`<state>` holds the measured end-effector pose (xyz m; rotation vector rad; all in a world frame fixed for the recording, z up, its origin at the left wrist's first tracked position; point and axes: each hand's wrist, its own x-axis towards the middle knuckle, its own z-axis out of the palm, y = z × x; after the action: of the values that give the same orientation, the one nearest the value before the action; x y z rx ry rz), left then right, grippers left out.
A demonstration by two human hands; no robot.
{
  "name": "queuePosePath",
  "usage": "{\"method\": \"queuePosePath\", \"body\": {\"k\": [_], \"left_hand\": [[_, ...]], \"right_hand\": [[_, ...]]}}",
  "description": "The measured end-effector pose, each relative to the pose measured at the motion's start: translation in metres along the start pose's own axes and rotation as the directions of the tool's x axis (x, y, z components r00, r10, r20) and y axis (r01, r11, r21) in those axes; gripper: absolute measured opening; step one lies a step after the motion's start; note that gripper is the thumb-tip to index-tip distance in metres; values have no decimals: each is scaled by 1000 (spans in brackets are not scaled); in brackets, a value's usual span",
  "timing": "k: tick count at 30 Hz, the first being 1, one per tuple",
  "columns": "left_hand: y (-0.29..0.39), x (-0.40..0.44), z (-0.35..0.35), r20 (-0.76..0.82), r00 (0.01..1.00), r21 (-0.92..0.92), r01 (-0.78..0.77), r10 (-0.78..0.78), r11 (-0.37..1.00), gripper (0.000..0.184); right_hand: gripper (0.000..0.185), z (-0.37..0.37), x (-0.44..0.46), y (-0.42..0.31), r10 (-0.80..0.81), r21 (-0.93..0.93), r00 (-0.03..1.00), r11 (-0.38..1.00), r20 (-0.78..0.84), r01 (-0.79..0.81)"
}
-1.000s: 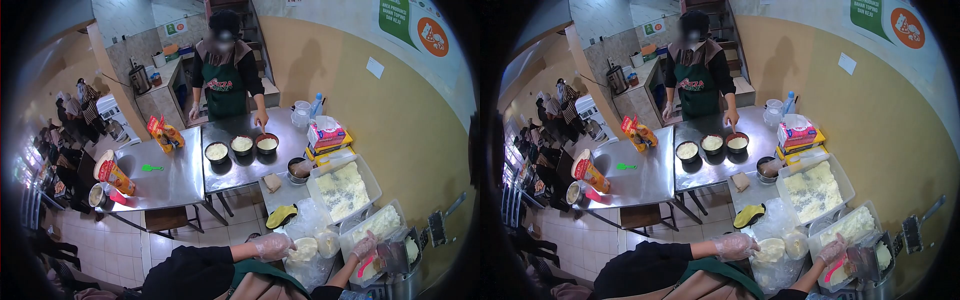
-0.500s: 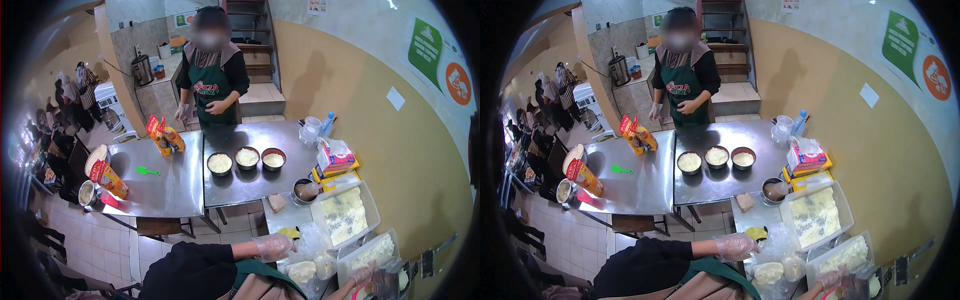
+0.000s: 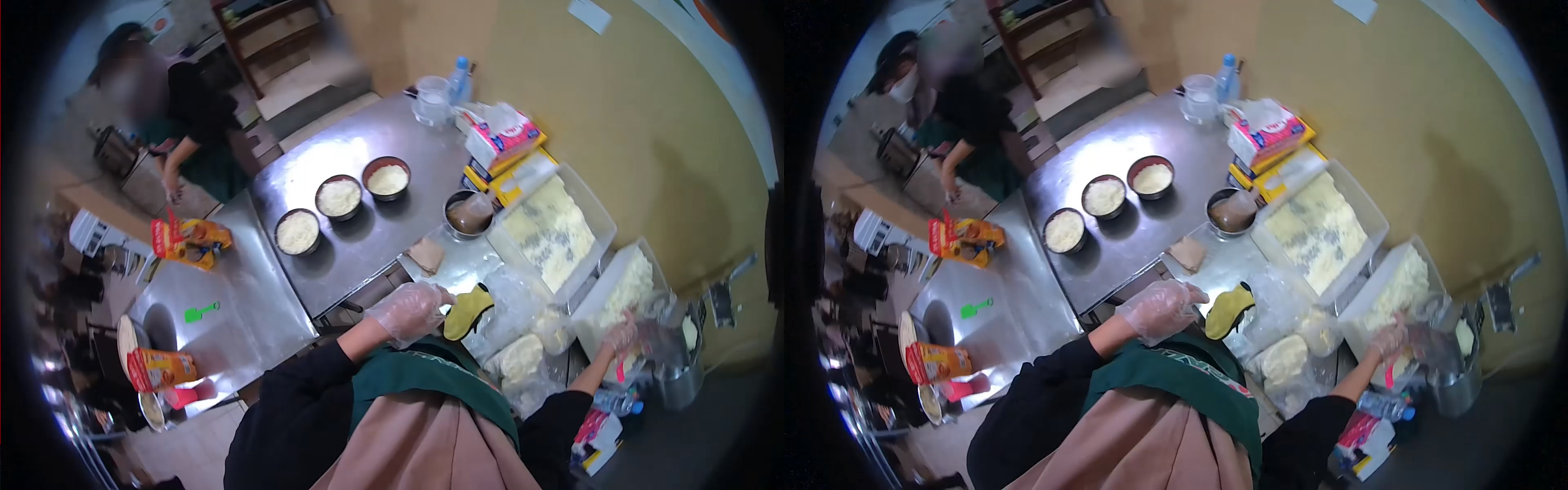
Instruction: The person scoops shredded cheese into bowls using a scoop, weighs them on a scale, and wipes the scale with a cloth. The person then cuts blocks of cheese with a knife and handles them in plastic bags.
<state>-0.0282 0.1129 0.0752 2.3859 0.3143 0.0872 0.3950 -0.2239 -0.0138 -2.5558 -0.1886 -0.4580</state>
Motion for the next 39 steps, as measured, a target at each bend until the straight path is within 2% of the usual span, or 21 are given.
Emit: {"method": "queuePosePath", "body": {"k": [7, 10, 14, 15, 16, 17, 18, 20, 21, 23, 24, 26, 27, 28, 29, 31, 33, 35, 36, 37, 39], "left_hand": [[-20, 11, -9, 66, 997, -10, -41, 42, 999, 30], [-34, 15, -9, 20, 1000, -8, -9, 10, 1000, 32], [-40, 26, -14, 24, 1000, -33, -17, 17, 999, 30], [-38, 28, -13, 49, 998, -42, -25, 27, 999, 30], [-36, 32, -13, 33, 998, -28, -49, 50, 998, 31], [-35, 35, -12, 17, 997, -12, -72, 72, 997, 31], [-34, 37, -11, 37, 996, -16, -80, 81, 997, 31], [-30, 41, -8, 143, 987, -16, -67, 69, 998, 31], [-28, 42, -7, 157, 985, -19, -75, 77, 997, 31], [-22, 45, -4, 176, 982, -18, -68, 70, 998, 31], [-19, 47, -3, 183, 980, -20, -76, 78, 997, 31], [-15, 48, -3, 146, 982, -2, -124, 123, 992, 30], [-16, 49, 0, 140, 983, 2, -121, 119, 993, 30], [-21, 49, 5, 135, 979, -2, -153, 152, 988, 30], [-27, 47, 7, 123, 977, 2, -174, 172, 985, 30], [-32, 44, 10, 97, 983, 32, -158, 154, 987, 31], [-30, 41, 8, 84, 984, 43, -164, 160, 986, 31], [-26, 36, 2, 35, 992, 71, -125, 123, 990, 31], [-23, 34, -2, 106, 993, 51, -64, 58, 997, 31], [-21, 32, -5, 180, 984, 28, -7, 2, 1000, 32], [-28, 23, -7, 122, 993, 13, -13, 11, 1000, 33]], "right_hand": [[29, -9, -5, -3, 4, -27, 1000, 1000, -19, -5], [28, -17, -9, 2, 23, -7, 999, 1000, -31, -23], [27, -45, -29, -29, 252, 112, 967, 963, -34, -246], [27, -51, -32, -31, 271, 95, 962, 959, -39, -266], [27, -54, -33, -31, 329, 383, 944, 871, 10, -308], [27, -59, -38, -35, 370, 636, 927, 699, 69, -327], [27, -65, -44, -39, 388, 628, 919, 700, 64, -339], [27, -84, -58, -62, 294, 881, 936, 366, 195, -299], [27, -88, -67, -70, 308, 879, 932, 370, 190, -301], [27, -95, -86, -81, 195, 813, 908, 403, 372, -420], [27, -91, -94, -76, 204, 813, 908, 405, 366, -419], [25, -64, -114, -54, 180, 703, 798, 391, 575, -595], [25, -45, -122, -38, 173, 704, 798, 390, 577, -594], [24, -20, -128, -19, 211, 397, 819, 792, 534, -463], [24, -2, -131, -12, 201, -21, 852, 976, 483, -218], [27, 20, -138, -20, 134, -62, 886, 991, 444, -119], [30, 31, -134, -34, 13, -86, 872, 996, 489, 33], [31, 59, -129, -17, -180, 68, 865, 984, 469, 167], [31, 63, -131, -27, -219, 99, 852, 976, 476, 196], [29, 62, -130, -35, -194, 71, 851, 981, 489, 183], [28, 61, -130, -42, -189, 51, 840, 981, 509, 190]]}}
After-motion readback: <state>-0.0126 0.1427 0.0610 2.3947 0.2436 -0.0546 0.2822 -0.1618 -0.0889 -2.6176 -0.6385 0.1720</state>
